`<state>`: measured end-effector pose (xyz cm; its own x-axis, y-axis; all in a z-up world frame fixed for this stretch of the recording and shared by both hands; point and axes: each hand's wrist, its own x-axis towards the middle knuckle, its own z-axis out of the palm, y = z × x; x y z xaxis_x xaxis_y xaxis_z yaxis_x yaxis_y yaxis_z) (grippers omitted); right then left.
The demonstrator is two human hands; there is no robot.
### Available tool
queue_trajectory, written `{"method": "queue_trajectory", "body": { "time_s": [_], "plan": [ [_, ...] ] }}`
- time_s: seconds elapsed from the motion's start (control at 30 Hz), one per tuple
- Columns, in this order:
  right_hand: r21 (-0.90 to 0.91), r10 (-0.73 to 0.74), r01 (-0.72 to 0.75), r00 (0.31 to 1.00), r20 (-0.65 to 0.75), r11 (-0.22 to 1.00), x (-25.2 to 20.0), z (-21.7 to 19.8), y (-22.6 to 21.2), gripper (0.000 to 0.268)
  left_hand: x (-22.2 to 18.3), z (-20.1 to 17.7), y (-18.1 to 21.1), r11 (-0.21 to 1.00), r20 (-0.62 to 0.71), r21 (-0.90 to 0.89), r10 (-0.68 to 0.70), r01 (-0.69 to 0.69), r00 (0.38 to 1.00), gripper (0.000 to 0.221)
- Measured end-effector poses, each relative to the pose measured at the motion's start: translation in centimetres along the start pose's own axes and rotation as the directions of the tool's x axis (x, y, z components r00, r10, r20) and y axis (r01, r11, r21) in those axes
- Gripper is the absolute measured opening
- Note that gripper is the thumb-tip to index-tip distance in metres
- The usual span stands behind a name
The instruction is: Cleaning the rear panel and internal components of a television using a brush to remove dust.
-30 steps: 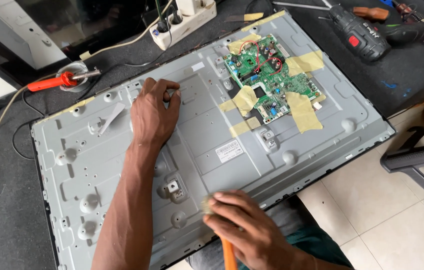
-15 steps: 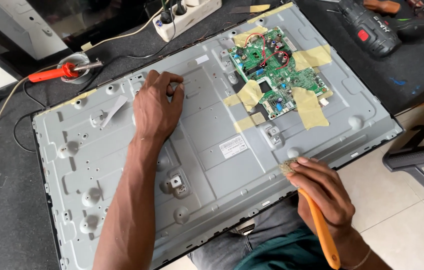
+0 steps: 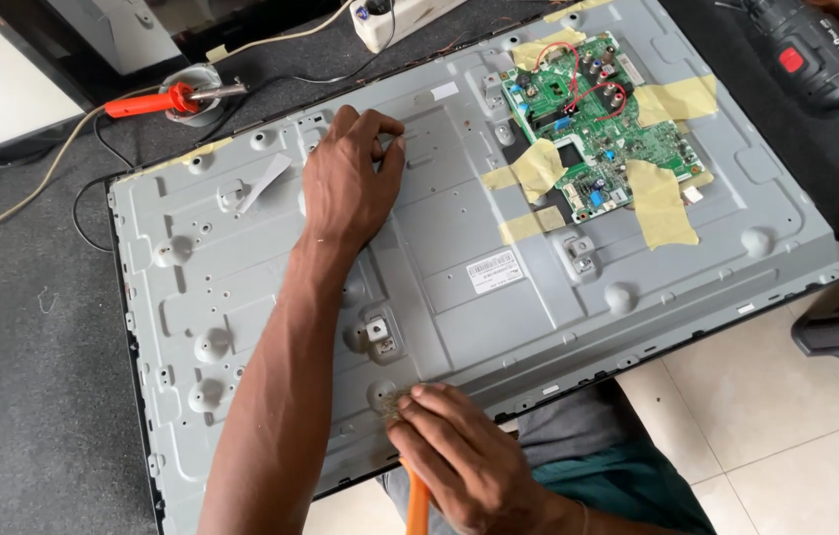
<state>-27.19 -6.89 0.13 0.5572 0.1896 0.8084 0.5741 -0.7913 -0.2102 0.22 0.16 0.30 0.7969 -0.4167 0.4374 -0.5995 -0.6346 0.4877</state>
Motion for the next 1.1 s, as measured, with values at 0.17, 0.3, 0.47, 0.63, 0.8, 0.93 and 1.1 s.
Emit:
{"method": "queue_trajectory", "body": {
  "time_s": [0.17,0.3,0.47,0.63,0.8,0.93,1.1],
  "plan": [
    [0.306,-0.019,-0.034,0.985,0.169,0.951,-0.3,-1.2,0.5,0.02,0.1,0.2,-0.1,1.0,-0.004,0.01,-0.005,0.005,1.0,0.013],
    [0.589,0.165,-0.334,0.932,0.322,0.736,-1.5,-3.8,1.8,0.032,0.3,0.1,-0.1,1.0,-0.01,0.012,0.012,-0.012,1.0,0.013],
    [0.298,0.267,-0.298,0.953,0.141,0.907,-1.5,-1.7,3.1,0.034,0.0,0.2,-0.4,0.999,-0.023,0.008,0.049,-0.049,0.999,0.012],
    [0.105,-0.021,0.01,0.994,0.107,0.994,-0.9,0.5,-0.5,0.013,0.1,0.0,-0.1,1.0,-0.008,0.005,0.023,-0.023,1.0,0.013],
    [-0.04,-0.116,0.12,0.989,0.093,0.992,-1.4,0.3,-1.5,0.013,0.0,0.2,0.0,1.0,0.0,0.008,0.029,-0.029,1.0,0.012],
    [0.187,-0.043,0.016,0.989,0.144,0.982,-4.2,0.5,-2.2,0.02,0.1,0.1,-0.1,1.0,-0.02,0.01,0.03,-0.029,0.999,0.012],
    [0.322,-0.033,-0.021,0.986,0.162,0.947,-0.3,-0.6,-1.2,0.017,0.0,-0.2,-0.1,0.998,-0.02,-0.009,0.058,-0.058,0.998,0.013]
  ]
}}
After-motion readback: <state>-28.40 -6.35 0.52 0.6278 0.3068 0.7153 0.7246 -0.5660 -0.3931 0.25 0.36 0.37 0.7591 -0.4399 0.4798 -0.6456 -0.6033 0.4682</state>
